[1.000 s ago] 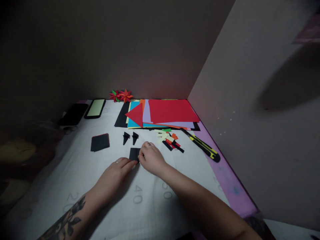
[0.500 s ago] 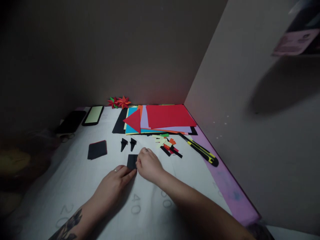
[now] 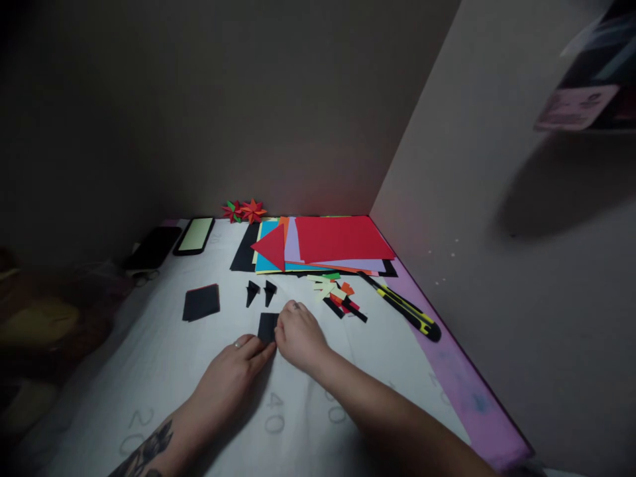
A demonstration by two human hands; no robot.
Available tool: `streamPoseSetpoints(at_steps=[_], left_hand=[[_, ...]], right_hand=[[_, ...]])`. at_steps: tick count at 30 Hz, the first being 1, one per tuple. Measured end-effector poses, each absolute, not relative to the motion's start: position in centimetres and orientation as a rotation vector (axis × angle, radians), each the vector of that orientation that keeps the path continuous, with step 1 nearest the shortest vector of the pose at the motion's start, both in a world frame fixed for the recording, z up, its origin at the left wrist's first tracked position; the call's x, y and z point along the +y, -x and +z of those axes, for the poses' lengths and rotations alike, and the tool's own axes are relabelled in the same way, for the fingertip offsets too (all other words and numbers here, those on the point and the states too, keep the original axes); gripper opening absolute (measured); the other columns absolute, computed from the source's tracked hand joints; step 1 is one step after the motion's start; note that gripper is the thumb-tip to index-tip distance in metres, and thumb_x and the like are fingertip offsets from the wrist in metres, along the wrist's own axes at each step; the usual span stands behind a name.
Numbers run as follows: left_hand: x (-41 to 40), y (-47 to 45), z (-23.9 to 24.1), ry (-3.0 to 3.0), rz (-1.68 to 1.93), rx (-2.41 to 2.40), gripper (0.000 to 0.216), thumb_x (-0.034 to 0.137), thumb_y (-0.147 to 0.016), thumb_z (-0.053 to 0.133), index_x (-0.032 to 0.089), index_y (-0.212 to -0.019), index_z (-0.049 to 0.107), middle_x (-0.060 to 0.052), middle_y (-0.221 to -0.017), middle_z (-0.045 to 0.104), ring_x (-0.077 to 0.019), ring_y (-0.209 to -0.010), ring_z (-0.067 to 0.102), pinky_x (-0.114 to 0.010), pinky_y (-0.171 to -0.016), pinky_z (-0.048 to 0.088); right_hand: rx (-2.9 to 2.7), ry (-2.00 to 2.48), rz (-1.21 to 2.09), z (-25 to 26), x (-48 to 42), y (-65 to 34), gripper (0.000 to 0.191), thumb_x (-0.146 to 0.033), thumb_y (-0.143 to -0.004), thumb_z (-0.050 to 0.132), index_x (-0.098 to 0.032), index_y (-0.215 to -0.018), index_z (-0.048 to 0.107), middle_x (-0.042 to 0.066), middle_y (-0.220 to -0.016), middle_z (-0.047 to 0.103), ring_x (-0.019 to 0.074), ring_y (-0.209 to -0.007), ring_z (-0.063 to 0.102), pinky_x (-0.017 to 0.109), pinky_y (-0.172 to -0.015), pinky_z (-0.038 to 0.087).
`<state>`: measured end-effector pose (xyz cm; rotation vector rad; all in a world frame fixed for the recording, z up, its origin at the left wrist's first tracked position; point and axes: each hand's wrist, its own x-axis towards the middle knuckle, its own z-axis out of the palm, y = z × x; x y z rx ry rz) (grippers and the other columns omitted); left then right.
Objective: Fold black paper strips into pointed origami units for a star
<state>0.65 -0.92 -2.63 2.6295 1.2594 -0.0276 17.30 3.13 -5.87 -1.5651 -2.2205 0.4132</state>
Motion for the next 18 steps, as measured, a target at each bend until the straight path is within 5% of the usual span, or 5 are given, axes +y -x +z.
streamPoseSetpoints(at_steps=[18], left_hand=[[-2.6,-1.5,-2.8,-2.67,-0.131,1.406,0.037,0.008,-0.088,0.045,0.012,-0.124,0.054,-0.011,-0.104,0.063,-0.0262,-0.097,0.059,-0.041,-0.077,0.051]], right_hand=[[-2.031,1.621,0.471,-6.0,2.1,-17.6,0.018,-0.016,-0.075,0.057,-0.021,-0.091,0.048,0.005,-0.093,0.056,0.0233,-0.091,0.05,0.035,-0.081,0.04]])
